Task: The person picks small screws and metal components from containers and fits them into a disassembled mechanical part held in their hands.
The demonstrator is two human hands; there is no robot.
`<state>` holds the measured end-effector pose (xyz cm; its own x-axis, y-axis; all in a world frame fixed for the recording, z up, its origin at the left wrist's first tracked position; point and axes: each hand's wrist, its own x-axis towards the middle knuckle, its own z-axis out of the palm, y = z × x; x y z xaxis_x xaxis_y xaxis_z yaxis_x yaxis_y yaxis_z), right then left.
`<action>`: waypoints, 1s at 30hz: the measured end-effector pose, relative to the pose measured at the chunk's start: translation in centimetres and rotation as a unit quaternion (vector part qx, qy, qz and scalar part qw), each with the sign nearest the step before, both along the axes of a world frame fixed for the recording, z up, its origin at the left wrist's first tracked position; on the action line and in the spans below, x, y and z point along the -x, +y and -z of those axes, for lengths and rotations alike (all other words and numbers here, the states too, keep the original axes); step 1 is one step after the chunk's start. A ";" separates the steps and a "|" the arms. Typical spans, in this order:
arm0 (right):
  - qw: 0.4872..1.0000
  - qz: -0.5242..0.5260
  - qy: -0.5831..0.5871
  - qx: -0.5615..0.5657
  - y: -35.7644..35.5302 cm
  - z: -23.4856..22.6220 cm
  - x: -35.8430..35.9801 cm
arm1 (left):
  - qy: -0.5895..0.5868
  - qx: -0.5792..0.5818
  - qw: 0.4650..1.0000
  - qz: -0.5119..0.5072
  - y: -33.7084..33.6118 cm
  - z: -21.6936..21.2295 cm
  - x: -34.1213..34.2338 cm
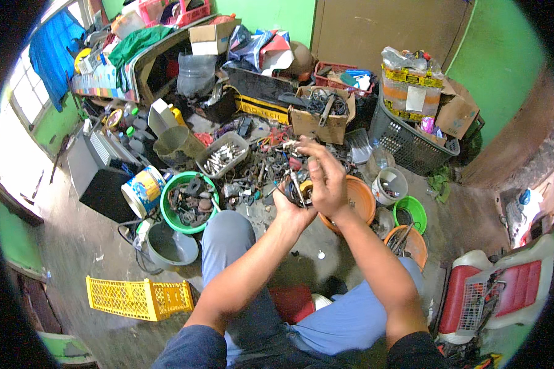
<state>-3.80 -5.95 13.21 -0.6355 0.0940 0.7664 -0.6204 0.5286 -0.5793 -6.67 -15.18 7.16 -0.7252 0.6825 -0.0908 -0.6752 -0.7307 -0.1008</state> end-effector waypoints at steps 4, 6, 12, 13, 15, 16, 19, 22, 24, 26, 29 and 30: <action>0.999 0.019 -0.023 -0.039 2.9 -1.5 -1.6 | -0.053 -0.023 0.998 -0.009 0.3 -0.6 0.3; 0.996 0.029 -0.080 -0.001 4.9 -0.3 -2.6 | -0.061 0.022 0.998 -0.021 0.3 -0.2 0.3; 0.991 0.033 -0.127 -0.015 5.5 0.2 -3.6 | -0.098 0.051 0.994 -0.017 -0.2 -1.5 -0.2; 0.992 0.029 -0.122 -0.020 5.4 -0.1 -3.8 | -0.099 0.056 0.993 -0.017 -0.2 -1.6 -0.2; 0.993 0.019 -0.111 -0.032 5.2 -0.9 -4.3 | -0.073 0.034 0.997 -0.013 -0.1 -1.5 -0.3; 0.994 0.027 -0.101 -0.043 5.3 -1.1 -4.1 | -0.063 0.031 0.997 -0.007 0.0 -1.5 -0.3; 0.992 0.046 -0.106 -0.048 5.7 -1.6 -4.2 | -0.057 0.028 0.998 0.011 0.4 -1.5 -0.6; 0.990 0.068 -0.106 -0.057 6.5 -1.6 -4.8 | -0.051 0.035 0.997 0.035 0.9 -2.3 -1.3; 0.989 0.077 -0.107 -0.069 7.1 -1.0 -5.2 | -0.048 0.033 0.997 0.050 1.0 -2.2 -1.7; 0.983 0.085 -0.135 -0.086 7.4 -0.6 -5.8 | -0.045 0.055 0.996 0.056 0.8 -2.4 -2.1; 0.978 0.071 -0.179 -0.082 7.5 -0.2 -6.0 | -0.025 0.060 0.996 0.067 0.3 -1.6 -2.3; 0.977 0.063 -0.187 -0.085 7.5 0.0 -5.8 | -0.017 0.052 0.996 0.074 0.0 -1.3 -2.3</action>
